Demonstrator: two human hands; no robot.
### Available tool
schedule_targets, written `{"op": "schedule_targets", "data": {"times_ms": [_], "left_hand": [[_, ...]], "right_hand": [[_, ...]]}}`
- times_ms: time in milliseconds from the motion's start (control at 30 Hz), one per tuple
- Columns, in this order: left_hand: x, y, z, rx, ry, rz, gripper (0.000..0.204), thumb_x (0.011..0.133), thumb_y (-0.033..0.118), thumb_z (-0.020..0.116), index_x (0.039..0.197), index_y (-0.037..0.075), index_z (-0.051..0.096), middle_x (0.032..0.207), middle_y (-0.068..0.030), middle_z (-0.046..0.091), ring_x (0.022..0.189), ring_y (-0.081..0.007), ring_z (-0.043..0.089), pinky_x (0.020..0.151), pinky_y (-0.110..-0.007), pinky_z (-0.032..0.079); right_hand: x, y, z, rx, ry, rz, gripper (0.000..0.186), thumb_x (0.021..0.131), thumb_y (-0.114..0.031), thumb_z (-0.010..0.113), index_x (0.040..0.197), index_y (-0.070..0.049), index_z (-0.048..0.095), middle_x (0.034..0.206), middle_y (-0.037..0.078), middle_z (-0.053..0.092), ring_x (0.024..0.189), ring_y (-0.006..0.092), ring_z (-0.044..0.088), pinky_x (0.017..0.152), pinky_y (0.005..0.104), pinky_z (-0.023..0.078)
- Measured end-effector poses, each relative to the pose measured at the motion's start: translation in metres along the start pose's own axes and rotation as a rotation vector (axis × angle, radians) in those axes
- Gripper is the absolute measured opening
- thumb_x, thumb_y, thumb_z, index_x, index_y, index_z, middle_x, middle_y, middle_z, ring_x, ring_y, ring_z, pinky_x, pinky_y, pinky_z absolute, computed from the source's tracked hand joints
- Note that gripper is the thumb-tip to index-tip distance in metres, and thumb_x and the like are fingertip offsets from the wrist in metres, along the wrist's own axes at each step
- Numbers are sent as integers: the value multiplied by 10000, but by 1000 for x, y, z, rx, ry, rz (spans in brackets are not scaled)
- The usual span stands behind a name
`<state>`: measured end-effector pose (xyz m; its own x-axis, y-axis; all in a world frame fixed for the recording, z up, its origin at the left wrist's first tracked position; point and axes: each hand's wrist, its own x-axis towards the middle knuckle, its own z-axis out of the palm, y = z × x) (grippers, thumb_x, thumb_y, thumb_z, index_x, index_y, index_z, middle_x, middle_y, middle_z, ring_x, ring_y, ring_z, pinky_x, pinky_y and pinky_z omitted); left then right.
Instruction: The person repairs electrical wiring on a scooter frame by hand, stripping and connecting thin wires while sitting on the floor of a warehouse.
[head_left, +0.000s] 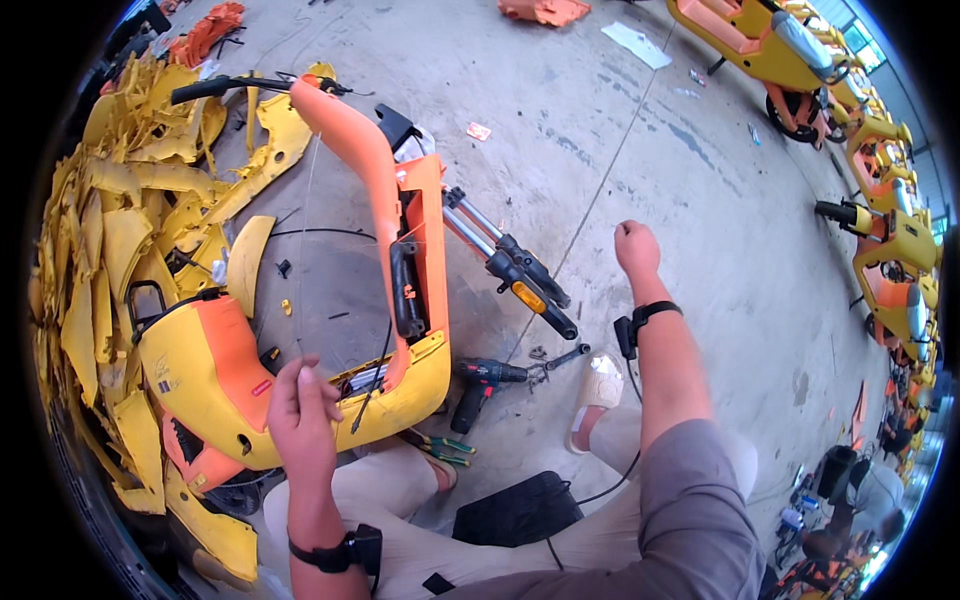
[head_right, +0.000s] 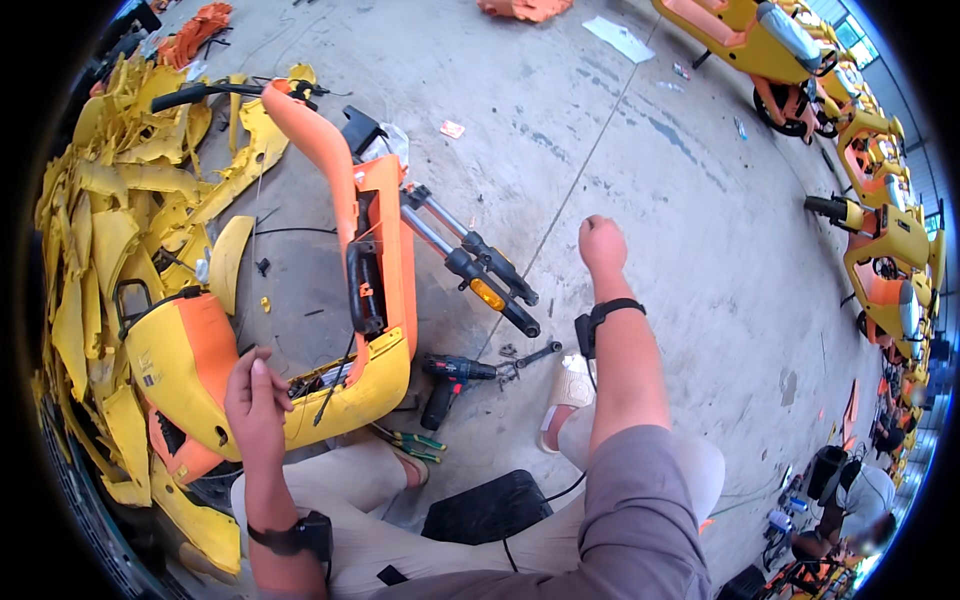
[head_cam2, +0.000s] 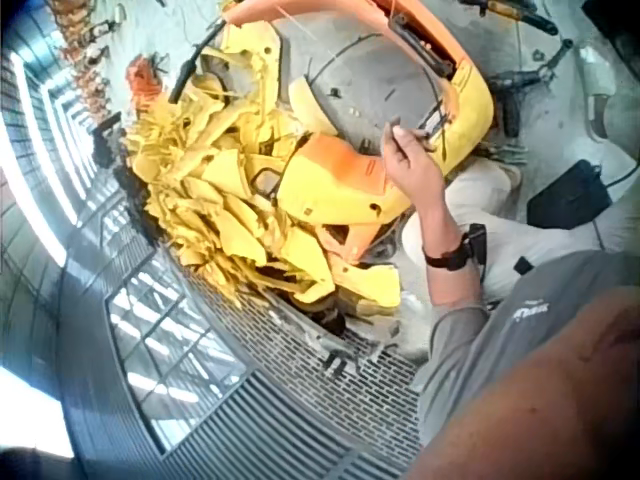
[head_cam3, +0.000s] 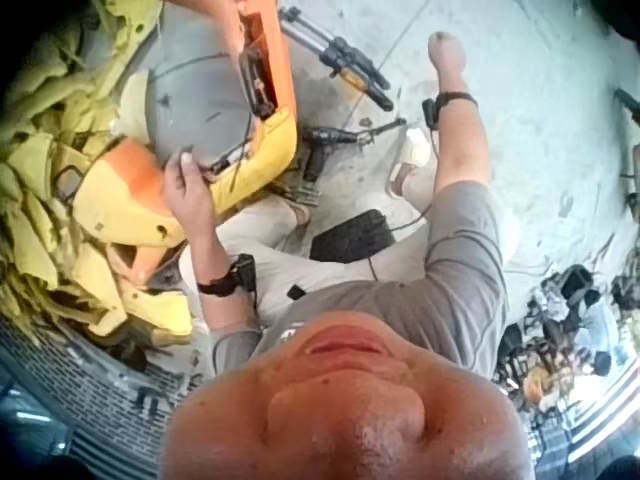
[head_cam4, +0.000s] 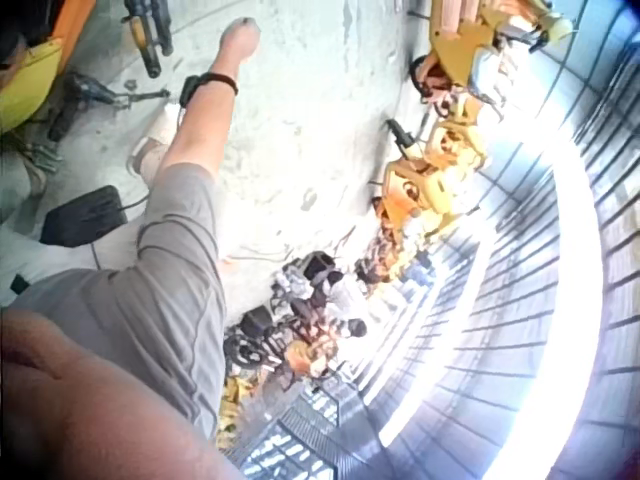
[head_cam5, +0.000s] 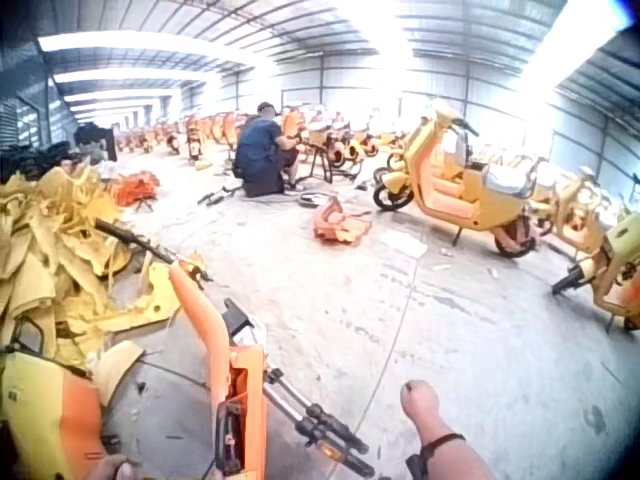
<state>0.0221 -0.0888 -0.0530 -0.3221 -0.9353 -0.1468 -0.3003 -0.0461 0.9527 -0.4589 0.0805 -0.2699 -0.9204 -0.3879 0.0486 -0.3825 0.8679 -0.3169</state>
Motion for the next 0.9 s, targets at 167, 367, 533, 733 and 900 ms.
{"op": "schedule_targets", "data": {"times_ms": [167,367,533,733,900], "left_hand": [[-2,7,-8,-127,37,89,234,1008,151,446,1117,-28,549,718,-14,532,554,-36,464,519,-190,394],[-1,20,-48,-420,201,27,253,999,201,461,1157,21,542,729,9,547,519,-48,471,423,-192,342],[1,6,-79,-646,350,56,249,996,181,434,1156,17,533,759,-22,562,525,-70,492,411,-201,347],[-9,0,-108,-582,432,69,251,999,187,419,1148,20,534,752,-22,560,529,-73,496,413,-203,350],[-10,8,-92,-653,375,68,231,995,170,428,1135,16,528,742,-17,556,542,-70,483,430,-208,355]], "right_hand": [[38,-34,-100,280,217,-164,339,867,-352,567,1013,-76,699,855,187,683,808,312,662,726,410,504],[23,-158,-256,739,31,-233,356,853,-359,634,1018,-52,708,775,25,661,614,114,556,613,256,451],[-37,-243,-362,1027,112,-566,280,890,-303,641,1024,-64,701,893,-9,673,664,67,534,559,207,395],[-124,-318,-451,1287,341,-686,260,923,-243,578,1111,-77,645,905,5,659,566,41,431,491,184,341],[-103,-306,-503,1239,321,-784,280,929,-229,576,1154,-74,635,1008,19,661,728,68,513,593,190,389]]}}
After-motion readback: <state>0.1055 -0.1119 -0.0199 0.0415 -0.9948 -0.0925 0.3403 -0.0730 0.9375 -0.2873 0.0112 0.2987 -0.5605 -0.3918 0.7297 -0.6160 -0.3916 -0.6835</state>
